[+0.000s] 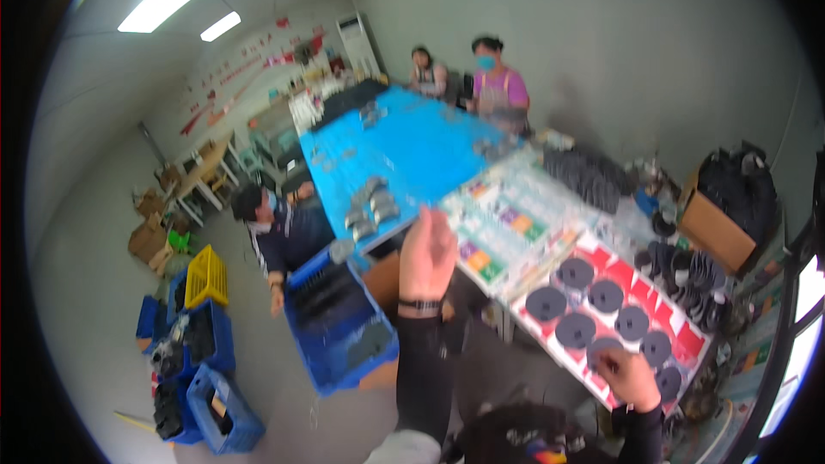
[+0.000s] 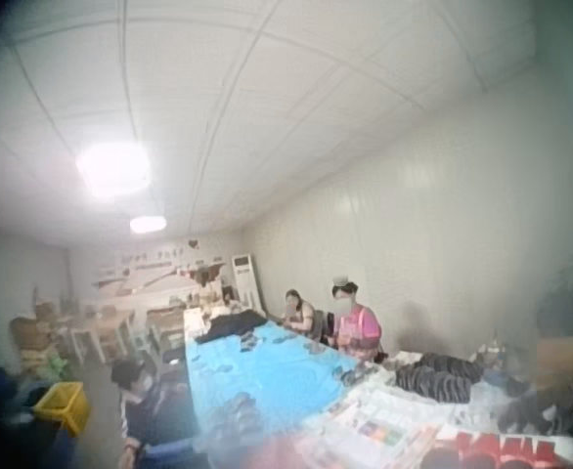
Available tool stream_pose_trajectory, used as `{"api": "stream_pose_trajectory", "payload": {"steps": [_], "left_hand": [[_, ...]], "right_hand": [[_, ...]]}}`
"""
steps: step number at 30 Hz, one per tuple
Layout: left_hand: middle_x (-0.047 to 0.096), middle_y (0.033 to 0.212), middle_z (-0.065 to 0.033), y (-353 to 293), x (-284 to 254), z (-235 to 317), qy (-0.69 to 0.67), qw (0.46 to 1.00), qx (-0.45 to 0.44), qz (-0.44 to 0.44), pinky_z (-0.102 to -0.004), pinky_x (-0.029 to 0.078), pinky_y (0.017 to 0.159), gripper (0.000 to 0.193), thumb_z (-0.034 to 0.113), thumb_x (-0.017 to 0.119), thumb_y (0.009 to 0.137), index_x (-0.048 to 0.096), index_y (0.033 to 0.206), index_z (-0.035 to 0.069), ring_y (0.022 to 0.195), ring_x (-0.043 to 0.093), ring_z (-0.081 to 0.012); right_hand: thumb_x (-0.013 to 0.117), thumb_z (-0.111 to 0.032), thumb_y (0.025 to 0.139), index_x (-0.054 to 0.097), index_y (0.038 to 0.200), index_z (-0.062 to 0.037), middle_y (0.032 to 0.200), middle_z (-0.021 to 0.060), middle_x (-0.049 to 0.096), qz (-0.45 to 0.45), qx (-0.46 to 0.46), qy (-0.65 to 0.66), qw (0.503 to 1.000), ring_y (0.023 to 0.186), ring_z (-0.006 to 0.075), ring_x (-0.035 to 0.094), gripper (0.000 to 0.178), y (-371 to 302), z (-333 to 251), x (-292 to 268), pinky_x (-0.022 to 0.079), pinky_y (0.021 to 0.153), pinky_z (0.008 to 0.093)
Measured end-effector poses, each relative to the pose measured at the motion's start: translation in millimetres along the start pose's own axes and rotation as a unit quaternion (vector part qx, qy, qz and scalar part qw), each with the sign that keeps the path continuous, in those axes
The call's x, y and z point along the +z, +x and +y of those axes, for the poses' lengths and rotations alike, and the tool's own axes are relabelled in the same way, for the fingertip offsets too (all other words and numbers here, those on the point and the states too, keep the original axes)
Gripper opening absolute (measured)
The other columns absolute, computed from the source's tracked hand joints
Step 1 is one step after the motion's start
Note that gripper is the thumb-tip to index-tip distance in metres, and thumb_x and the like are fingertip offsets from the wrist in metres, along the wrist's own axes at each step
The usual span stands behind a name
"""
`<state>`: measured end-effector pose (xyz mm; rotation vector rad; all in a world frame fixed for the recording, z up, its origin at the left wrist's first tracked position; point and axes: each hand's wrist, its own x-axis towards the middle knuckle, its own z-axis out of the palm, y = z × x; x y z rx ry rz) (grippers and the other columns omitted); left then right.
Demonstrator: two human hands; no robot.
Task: Applying adhesive to circular shoe components and organizing them on a sheet.
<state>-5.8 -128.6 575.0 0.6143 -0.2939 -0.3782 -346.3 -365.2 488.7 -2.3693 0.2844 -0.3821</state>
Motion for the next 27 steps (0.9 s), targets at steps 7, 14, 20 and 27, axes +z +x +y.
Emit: {"api": "stream_pose_trajectory", "payload": {"steps": [7,14,20,27], "left_hand": [[0.063,0.076,-0.0041,-21,-11,-18,0.347,0.935,-0.055,-0.046,-0.0206,0.033,0.046,0.034,0.023,0.058,0.102,0.06,0.131,0.006,0.053,0.052,-0.0071],[0.07,0.08,-0.0173,-38,-4,-130,0.742,0.576,-0.119,-0.321,-0.0462,0.052,0.071,0.044,0.048,0.064,0.092,0.074,0.086,0.006,0.08,0.068,-0.0381],[0.068,0.08,-0.0245,-66,5,-185,0.731,0.553,-0.019,-0.4,-0.0491,0.053,0.069,0.044,0.039,0.07,0.088,0.069,0.076,-0.003,0.077,0.068,-0.0412],[0.068,0.078,-0.0239,-66,2,-190,0.728,0.551,-0.051,-0.404,-0.0482,0.054,0.07,0.042,0.037,0.072,0.084,0.069,0.074,-0.003,0.077,0.068,-0.0411]], "right_hand": [[0.069,-0.004,0.085,0.073,0.104,-0.0016,0.072,0.0114,0.067,0.012,0.106,0.042,0.993,0.06,0.0145,0.064,0.02,-8,-7,-3,0.049,0.057,0.0291],[0.071,-0.004,0.081,0.063,0.129,-0.0093,0.071,0.0062,0.064,0.024,-0.036,-0.005,0.999,0.06,0.0226,0.065,0.049,25,-81,9,0.053,0.059,0.0325],[0.071,-0.003,0.08,0.056,0.139,-0.0102,0.071,0.007,0.063,-0.056,-0.166,-0.115,0.978,0.057,0.0251,0.062,0.061,43,-121,21,0.05,0.055,0.0366],[0.07,-0.007,0.081,0.059,0.135,-0.0101,0.069,0.007,0.062,-0.021,-0.128,-0.058,0.99,0.057,0.0265,0.062,0.055,36,-116,20,0.049,0.054,0.0382]]}}
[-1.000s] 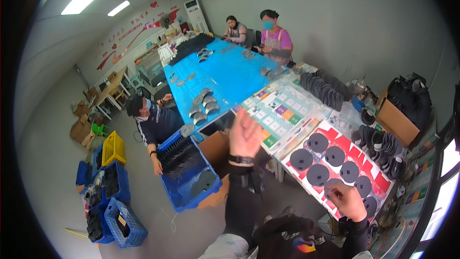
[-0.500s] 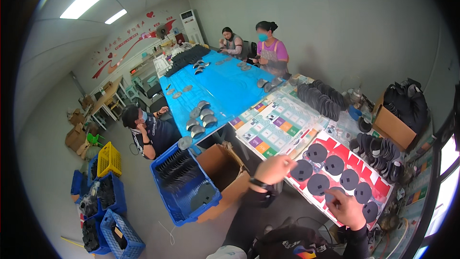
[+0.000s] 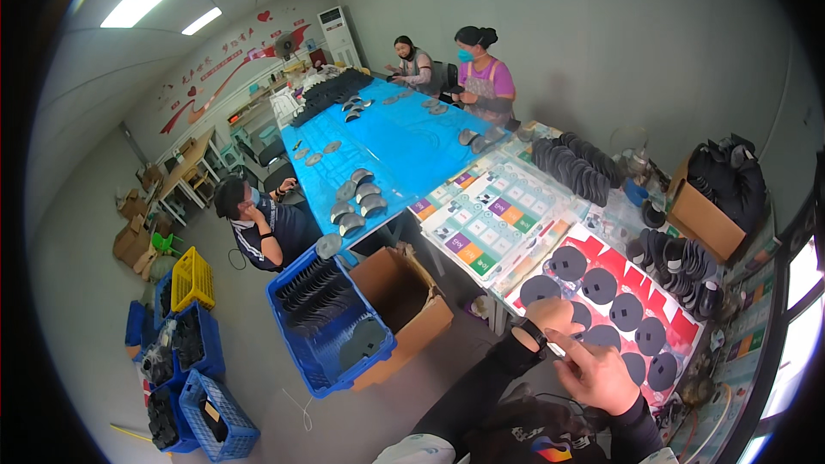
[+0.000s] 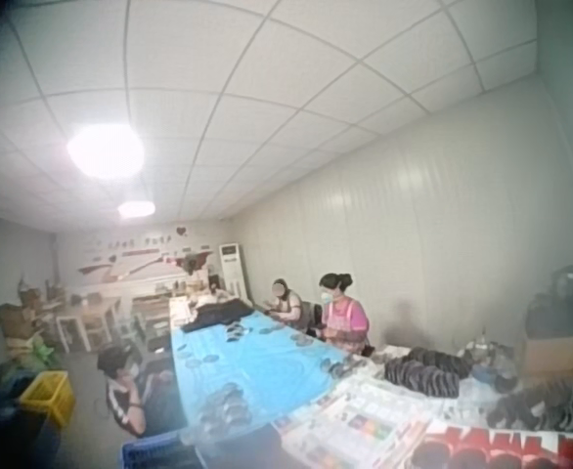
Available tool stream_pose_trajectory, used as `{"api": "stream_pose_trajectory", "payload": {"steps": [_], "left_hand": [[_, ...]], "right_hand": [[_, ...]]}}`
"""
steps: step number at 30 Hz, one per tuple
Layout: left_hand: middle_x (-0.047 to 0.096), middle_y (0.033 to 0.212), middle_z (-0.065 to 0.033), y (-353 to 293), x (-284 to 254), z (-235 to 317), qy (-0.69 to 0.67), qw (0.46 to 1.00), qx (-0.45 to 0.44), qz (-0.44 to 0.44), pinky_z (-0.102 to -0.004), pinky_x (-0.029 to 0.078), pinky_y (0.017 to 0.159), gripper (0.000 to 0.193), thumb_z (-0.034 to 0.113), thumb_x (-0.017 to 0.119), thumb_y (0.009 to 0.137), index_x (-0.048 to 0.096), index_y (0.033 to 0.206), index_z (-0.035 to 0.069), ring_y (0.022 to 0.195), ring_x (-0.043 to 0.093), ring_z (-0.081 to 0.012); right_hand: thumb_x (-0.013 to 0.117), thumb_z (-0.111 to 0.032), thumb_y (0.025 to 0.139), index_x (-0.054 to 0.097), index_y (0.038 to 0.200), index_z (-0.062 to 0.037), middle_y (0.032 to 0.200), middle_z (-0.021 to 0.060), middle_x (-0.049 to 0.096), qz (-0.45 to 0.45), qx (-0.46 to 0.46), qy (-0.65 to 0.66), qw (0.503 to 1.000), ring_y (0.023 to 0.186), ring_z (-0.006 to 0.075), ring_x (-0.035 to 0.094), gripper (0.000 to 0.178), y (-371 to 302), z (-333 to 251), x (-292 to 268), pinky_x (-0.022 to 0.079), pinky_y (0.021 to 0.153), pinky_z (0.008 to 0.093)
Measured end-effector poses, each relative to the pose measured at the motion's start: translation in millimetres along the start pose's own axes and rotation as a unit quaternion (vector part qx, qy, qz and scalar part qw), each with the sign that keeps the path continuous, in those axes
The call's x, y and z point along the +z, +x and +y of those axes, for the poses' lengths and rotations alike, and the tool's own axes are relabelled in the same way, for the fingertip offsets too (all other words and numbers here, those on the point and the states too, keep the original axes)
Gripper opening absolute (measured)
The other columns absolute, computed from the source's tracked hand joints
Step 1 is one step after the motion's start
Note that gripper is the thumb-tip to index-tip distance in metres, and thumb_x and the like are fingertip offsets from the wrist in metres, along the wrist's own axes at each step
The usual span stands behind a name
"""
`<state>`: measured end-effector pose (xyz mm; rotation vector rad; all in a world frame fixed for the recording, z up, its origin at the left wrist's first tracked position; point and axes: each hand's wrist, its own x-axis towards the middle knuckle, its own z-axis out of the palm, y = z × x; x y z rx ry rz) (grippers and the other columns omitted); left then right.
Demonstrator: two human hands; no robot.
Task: Applying adhesive to circular shoe components and organizing them on a sheet.
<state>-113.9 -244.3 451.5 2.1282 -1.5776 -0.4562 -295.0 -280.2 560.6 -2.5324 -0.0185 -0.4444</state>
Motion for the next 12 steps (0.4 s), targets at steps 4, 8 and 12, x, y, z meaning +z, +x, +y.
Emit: {"api": "stream_pose_trajectory", "payload": {"steps": [4,8,12], "left_hand": [[0.068,0.077,-0.0227,-4,-21,19,0.023,1.0,0.01,0.013,-0.0492,0.053,0.069,0.042,0.039,0.071,0.085,0.07,0.075,-0.002,0.076,0.069,-0.0402],[0.067,0.074,-0.0226,1,-28,17,0.004,0.997,0.057,0.047,-0.0487,0.052,0.068,0.045,0.041,0.071,0.085,0.071,0.073,-0.002,0.075,0.069,-0.0392],[0.063,0.065,-0.0206,52,-32,85,-0.049,0.975,0.217,0.006,-0.0457,0.048,0.062,0.045,0.042,0.069,0.087,0.071,0.071,0.0,0.061,0.062,-0.0375]], "right_hand": [[0.07,-0.006,0.08,0.06,0.133,-0.01,0.069,0.0071,0.063,0.008,-0.002,-0.051,0.999,0.058,0.0268,0.062,0.054,5,-4,-1,0.049,0.055,0.0382],[0.07,-0.007,0.079,0.059,0.133,-0.0074,0.074,0.0091,0.065,0.016,-0.029,-0.083,0.996,0.063,0.0278,0.065,0.055,11,-15,-11,0.051,0.059,0.0389],[0.07,-0.013,0.081,0.058,0.134,-0.0067,0.072,0.0085,0.062,0.054,-0.018,-0.128,0.99,0.061,0.024,0.064,0.055,-7,-9,-26,0.051,0.055,0.0363]]}}
